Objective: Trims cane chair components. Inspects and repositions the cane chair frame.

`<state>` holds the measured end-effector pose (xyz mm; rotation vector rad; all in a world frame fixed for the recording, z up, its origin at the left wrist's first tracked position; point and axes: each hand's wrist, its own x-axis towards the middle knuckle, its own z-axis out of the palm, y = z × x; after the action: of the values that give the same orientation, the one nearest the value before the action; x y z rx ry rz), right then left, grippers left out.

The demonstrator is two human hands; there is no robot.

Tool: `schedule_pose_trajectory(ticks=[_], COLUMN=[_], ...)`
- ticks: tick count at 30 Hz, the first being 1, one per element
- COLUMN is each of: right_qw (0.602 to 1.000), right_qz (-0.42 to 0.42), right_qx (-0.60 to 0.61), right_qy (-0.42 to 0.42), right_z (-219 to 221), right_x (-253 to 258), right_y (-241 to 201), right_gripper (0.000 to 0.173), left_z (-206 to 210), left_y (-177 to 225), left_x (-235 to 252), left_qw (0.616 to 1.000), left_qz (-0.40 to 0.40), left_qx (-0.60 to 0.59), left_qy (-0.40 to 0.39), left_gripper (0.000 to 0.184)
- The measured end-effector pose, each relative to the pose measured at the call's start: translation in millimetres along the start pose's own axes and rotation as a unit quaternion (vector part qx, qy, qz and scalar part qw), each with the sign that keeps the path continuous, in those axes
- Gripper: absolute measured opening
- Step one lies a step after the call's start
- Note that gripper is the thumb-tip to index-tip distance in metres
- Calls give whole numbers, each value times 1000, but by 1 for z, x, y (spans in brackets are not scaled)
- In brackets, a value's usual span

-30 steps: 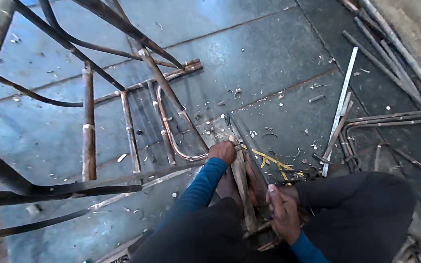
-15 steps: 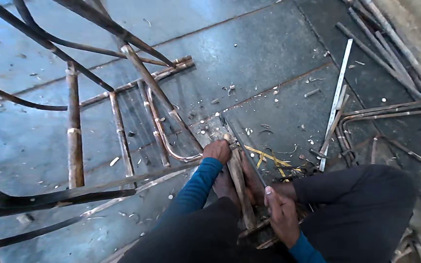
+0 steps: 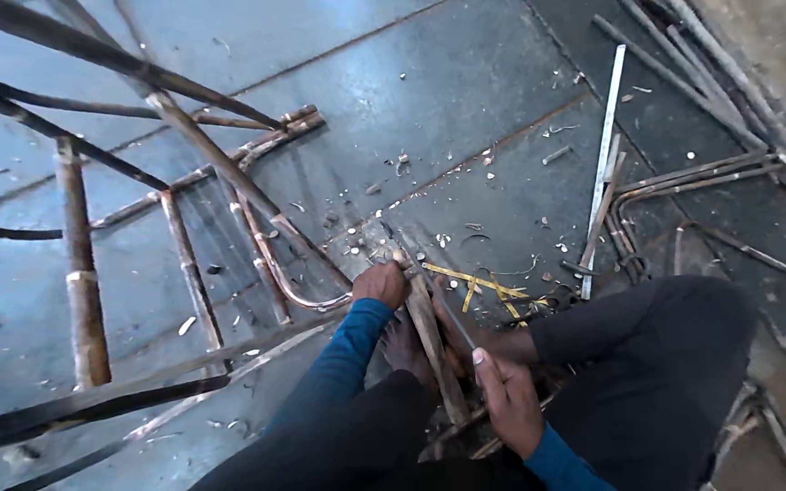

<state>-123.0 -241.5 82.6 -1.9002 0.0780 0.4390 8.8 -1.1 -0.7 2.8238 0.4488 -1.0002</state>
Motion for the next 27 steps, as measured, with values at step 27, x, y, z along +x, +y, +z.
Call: schedule_pose_trajectory(ticks=[27], right_qw=[1000], right_qz=[-6], right_qx=[24], right_qy=[8], right_z=[-7], right_x=[7], right_y=[13], right_gripper=[48], left_z=[25], left_y=[-15], left_x=[-8], left_qw=[989], left_qz=[29], left_qx=[61], left_qy=[129], left_gripper=[72])
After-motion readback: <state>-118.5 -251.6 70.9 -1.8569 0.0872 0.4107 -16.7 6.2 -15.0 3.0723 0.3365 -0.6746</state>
